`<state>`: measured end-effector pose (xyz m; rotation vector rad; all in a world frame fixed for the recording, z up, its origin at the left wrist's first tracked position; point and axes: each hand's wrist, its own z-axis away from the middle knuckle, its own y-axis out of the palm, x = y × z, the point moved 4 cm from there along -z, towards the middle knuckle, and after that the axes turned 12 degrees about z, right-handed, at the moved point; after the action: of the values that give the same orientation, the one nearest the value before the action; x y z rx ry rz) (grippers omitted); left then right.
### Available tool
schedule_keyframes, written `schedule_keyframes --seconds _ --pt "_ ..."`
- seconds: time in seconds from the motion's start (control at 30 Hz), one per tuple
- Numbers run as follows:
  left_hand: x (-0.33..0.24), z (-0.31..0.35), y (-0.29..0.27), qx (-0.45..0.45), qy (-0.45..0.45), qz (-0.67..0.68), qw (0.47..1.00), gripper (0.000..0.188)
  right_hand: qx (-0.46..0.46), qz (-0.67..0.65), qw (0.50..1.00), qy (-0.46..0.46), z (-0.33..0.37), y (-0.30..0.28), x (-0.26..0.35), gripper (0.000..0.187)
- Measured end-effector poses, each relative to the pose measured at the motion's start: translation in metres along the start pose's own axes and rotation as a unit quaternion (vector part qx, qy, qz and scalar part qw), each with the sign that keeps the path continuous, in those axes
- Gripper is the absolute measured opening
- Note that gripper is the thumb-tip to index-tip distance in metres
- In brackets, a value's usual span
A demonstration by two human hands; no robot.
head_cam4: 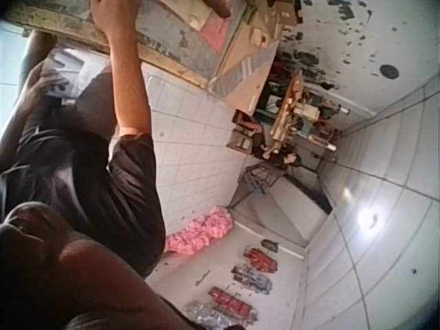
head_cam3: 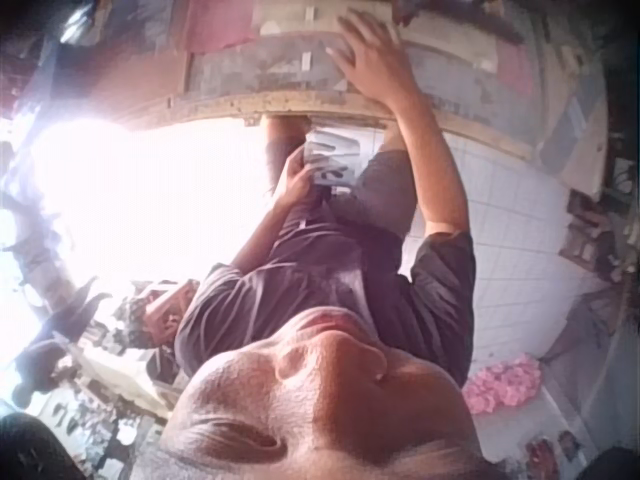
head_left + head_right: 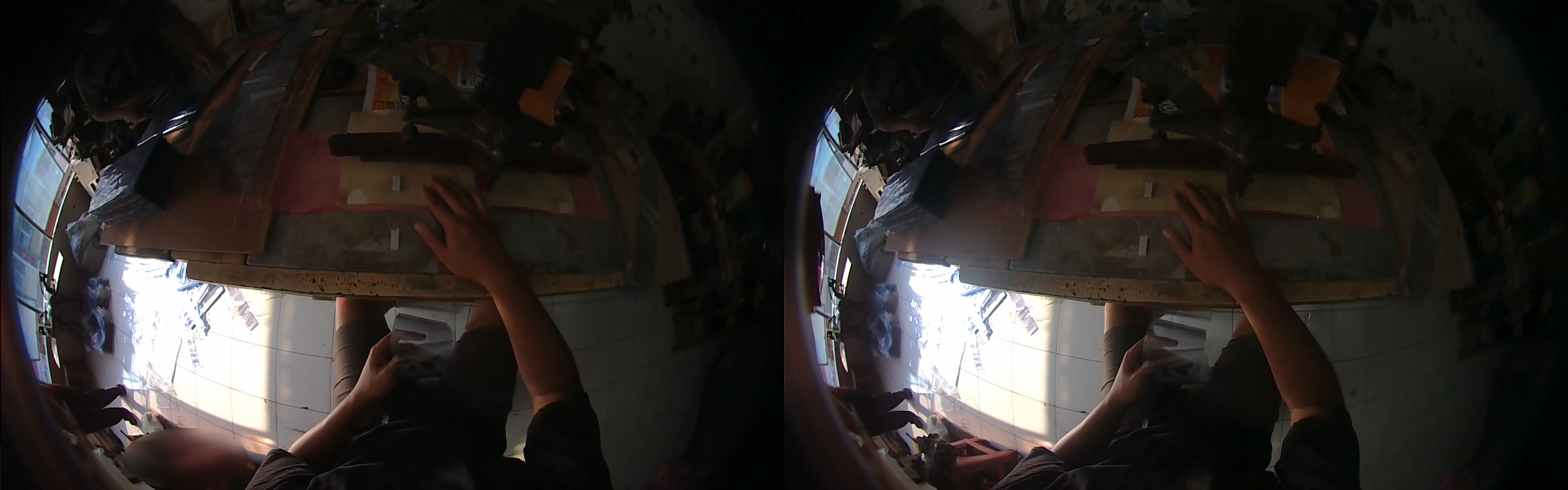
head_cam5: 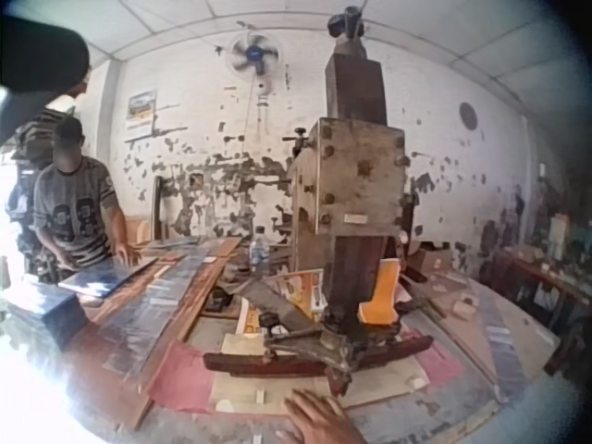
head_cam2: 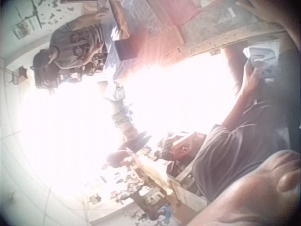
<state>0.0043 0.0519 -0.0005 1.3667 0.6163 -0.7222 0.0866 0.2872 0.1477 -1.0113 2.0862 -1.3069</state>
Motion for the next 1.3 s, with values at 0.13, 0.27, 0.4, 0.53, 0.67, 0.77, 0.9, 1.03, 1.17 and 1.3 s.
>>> schedule_keyframes --seconds 0.13,0.27,0.4,0.53,0.67,0.77,0.9,1.03,1.17,1.3 --pt "-0.010 -0.002 0.009 -0.022 -0.016 0.011 1.000 0.037 -0.010 -0.002 1.000 0.000 -0.001 -0.001 -0.002 0.056" --pt "-0.007 -0.001 0.001 -0.012 0.013 0.015 1.000 0.040 -0.015 0.005 1.000 -0.004 -0.002 -0.002 -0.002 0.055" --pt "-0.013 -0.002 -0.003 -0.025 0.012 -0.026 0.999 0.034 -0.002 -0.048 0.999 -0.006 0.023 -0.019 0.014 0.052" --pt "-0.017 -0.004 -0.003 -0.039 -0.027 -0.028 0.999 0.037 0.029 -0.086 0.996 0.018 0.079 -0.046 0.027 0.051" --pt "-0.033 -0.007 0.016 -0.059 -0.044 -0.009 0.997 0.033 -0.027 -0.020 0.995 0.091 0.143 -0.035 0.004 0.052" --pt "-0.022 -0.009 0.004 -0.064 -0.039 -0.029 0.997 0.028 -0.117 0.051 0.976 0.178 0.186 -0.012 -0.019 0.052" --pt "-0.020 -0.013 0.004 -0.058 -0.045 -0.018 0.997 0.031 -0.192 0.135 0.954 0.184 0.209 0.020 -0.030 0.054" --pt "-0.015 -0.017 -0.003 -0.033 -0.038 -0.028 0.998 0.037 -0.307 0.160 0.919 0.190 0.199 0.044 -0.028 0.058" --pt "-0.010 -0.017 -0.013 -0.005 -0.014 -0.027 1.000 0.041 -0.319 0.164 0.914 0.191 0.197 0.057 -0.028 0.064" --pt "-0.006 -0.015 -0.021 -0.014 -0.020 -0.035 0.999 0.042 -0.301 0.168 0.918 0.195 0.200 0.054 -0.025 0.063"
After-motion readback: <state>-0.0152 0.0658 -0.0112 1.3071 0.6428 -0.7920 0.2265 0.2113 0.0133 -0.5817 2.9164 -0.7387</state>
